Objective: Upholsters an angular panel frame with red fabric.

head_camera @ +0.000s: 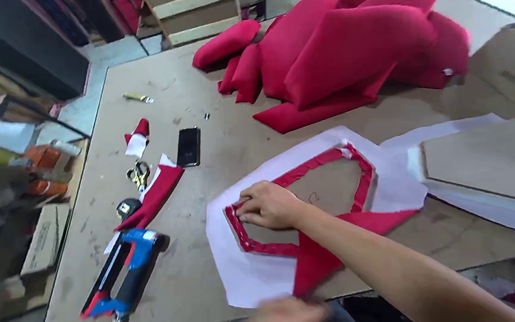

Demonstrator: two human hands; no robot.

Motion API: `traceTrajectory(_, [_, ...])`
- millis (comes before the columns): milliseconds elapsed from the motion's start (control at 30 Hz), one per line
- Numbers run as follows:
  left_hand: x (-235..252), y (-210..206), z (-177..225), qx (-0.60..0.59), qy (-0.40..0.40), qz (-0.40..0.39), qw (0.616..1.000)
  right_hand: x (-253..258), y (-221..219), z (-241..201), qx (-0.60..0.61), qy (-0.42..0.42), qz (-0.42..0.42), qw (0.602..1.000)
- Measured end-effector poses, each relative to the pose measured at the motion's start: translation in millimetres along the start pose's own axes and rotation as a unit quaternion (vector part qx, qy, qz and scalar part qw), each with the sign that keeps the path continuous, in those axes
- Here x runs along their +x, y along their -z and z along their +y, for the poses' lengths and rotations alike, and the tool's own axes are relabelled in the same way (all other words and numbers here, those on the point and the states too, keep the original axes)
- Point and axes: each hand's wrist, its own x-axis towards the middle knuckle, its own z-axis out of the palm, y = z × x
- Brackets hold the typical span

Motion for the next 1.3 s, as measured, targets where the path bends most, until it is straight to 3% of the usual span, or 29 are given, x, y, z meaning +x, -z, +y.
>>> traceTrajectory(67, [-39,56,-30,0.111,0.088,0.135,0.981,-17,-14,-17,0.008,0.048,0.002,0.999])
traceTrajectory(133, [-62,82,-59,0.221,0.169,0.195,0.941,-38,-9,-20,-0.006,0.029,0.01,0.999])
traceTrajectory(233, [-56,85,-77,0.235,0.208,0.226,0.922,-92,47,19,-0.061,-0.152,0.069,0.984])
traceTrajectory(333, [-26,76,-91,0.206,0.215,0.248,0.922,-153,108,80,-0.065,-0.382,0.146,0.91])
traceTrajectory(400, [1,72,-105,0.138,0.245,0.283,0.917,-172,129,106,-0.011,-0.461,0.142,0.876])
traceTrajectory(533, [29,69,-119,-0.051,0.302,0.37,0.877,-173,110,111,0.06,-0.427,0.11,0.895])
traceTrajectory(700, [-14,91,-115,0.033,0.357,0.361,0.861,-194,75,59,0.156,-0.394,0.056,0.904])
traceTrajectory(800, [-42,104,-117,-0.002,0.362,0.368,0.856,-211,43,40,0.187,-0.376,0.104,0.902])
traceTrajectory(900, [-59,101,-114,-0.046,0.39,0.424,0.816,-210,51,63,0.217,-0.373,0.144,0.89])
traceTrajectory(1000, [-72,94,-120,0.031,0.416,0.491,0.765,-189,70,112,0.08,-0.38,0.125,0.913])
traceTrajectory(1100, [-72,96,-124,0.192,0.474,0.425,0.747,-159,78,147,-0.036,-0.383,0.092,0.918])
traceTrajectory(1200, [-55,115,-123,0.215,0.537,0.389,0.717,-128,85,149,-0.048,-0.376,-0.004,0.925])
traceTrajectory(1300, [-39,133,-124,0.207,0.572,0.317,0.728,-125,92,160,-0.066,-0.356,-0.043,0.931])
